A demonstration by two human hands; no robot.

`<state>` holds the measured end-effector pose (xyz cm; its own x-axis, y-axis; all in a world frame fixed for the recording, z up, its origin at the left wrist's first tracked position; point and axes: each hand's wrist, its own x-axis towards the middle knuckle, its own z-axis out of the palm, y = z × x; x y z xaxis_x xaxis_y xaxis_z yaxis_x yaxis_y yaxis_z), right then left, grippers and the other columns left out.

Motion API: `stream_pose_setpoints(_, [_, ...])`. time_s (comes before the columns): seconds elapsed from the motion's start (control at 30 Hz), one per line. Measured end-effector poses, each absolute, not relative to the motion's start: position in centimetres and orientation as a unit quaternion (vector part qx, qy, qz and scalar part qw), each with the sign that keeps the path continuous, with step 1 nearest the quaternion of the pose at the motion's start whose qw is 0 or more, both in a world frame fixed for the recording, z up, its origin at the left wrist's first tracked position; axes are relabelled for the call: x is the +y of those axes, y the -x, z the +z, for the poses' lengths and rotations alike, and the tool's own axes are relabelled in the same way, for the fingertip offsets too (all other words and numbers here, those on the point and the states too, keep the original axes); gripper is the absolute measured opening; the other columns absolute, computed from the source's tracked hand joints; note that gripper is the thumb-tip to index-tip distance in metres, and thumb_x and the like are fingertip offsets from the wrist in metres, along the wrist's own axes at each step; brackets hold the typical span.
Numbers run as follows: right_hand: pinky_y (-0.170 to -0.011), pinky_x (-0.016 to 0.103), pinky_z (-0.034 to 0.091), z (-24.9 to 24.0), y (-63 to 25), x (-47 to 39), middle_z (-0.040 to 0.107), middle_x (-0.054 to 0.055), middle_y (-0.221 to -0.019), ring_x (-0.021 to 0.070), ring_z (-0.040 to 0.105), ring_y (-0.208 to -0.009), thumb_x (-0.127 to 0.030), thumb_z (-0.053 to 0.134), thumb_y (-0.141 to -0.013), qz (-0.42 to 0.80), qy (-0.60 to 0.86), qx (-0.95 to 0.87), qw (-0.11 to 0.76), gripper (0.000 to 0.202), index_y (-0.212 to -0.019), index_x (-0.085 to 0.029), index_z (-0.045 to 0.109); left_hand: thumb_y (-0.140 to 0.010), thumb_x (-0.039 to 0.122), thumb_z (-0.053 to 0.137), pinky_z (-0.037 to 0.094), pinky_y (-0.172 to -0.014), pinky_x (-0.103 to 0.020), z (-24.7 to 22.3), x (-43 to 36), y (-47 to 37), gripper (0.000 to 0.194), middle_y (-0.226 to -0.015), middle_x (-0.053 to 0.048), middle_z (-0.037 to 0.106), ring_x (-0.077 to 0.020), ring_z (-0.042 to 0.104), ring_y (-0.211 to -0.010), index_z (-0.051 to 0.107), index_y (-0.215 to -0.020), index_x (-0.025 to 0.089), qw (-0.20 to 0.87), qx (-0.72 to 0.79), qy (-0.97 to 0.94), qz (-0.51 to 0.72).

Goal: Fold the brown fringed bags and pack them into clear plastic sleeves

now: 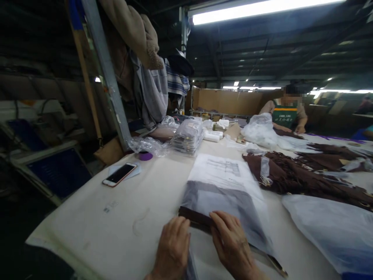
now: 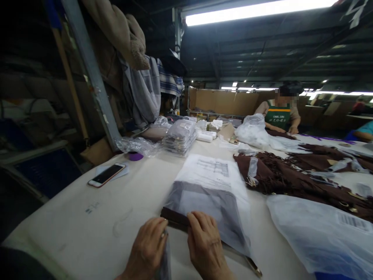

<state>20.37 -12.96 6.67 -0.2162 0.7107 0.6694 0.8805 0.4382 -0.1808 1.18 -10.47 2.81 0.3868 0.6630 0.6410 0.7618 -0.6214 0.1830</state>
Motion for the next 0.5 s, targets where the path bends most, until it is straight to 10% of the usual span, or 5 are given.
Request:
stream_pose_setpoints(0.2, [-0.079, 0.038, 0.038, 7.4, -14.2, -7.0, 0.059, 0.011, -0.099, 0.024, 0.051, -0.091, -0.004, 0.039, -0.081, -0.006, 0.544, -0.804, 0.239, 0.031, -0.104, -0.014, 0.058, -0.079, 0.024, 0.051, 0.048, -0.083, -0.037, 4.0, -9.8, 0.6, 0.032, -0.1, -0.016, 0.062, -0.0266, 0.058, -0.097, 0.053, -0.106, 0.006, -0.17, -0.669, 0.702, -0.177])
stream_pose_setpoints(0.5, [-0.068, 0.025, 0.04, 7.0, -13.5, -4.1, 0.058, 0.003, -0.075, 0.015, 0.055, -0.074, -0.015, 0.042, -0.087, 0.069, 0.583, -0.787, 0.19, 0.024, -0.073, -0.019, 0.061, -0.079, 0.015, 0.049, 0.045, -0.082, -0.04, 6.3, -8.6, -1.8, 0.023, -0.096, -0.015, 0.063, -0.0288, 0.06, -0.095, 0.057, -0.1, 0.01, -0.243, -0.677, 0.686, -0.11])
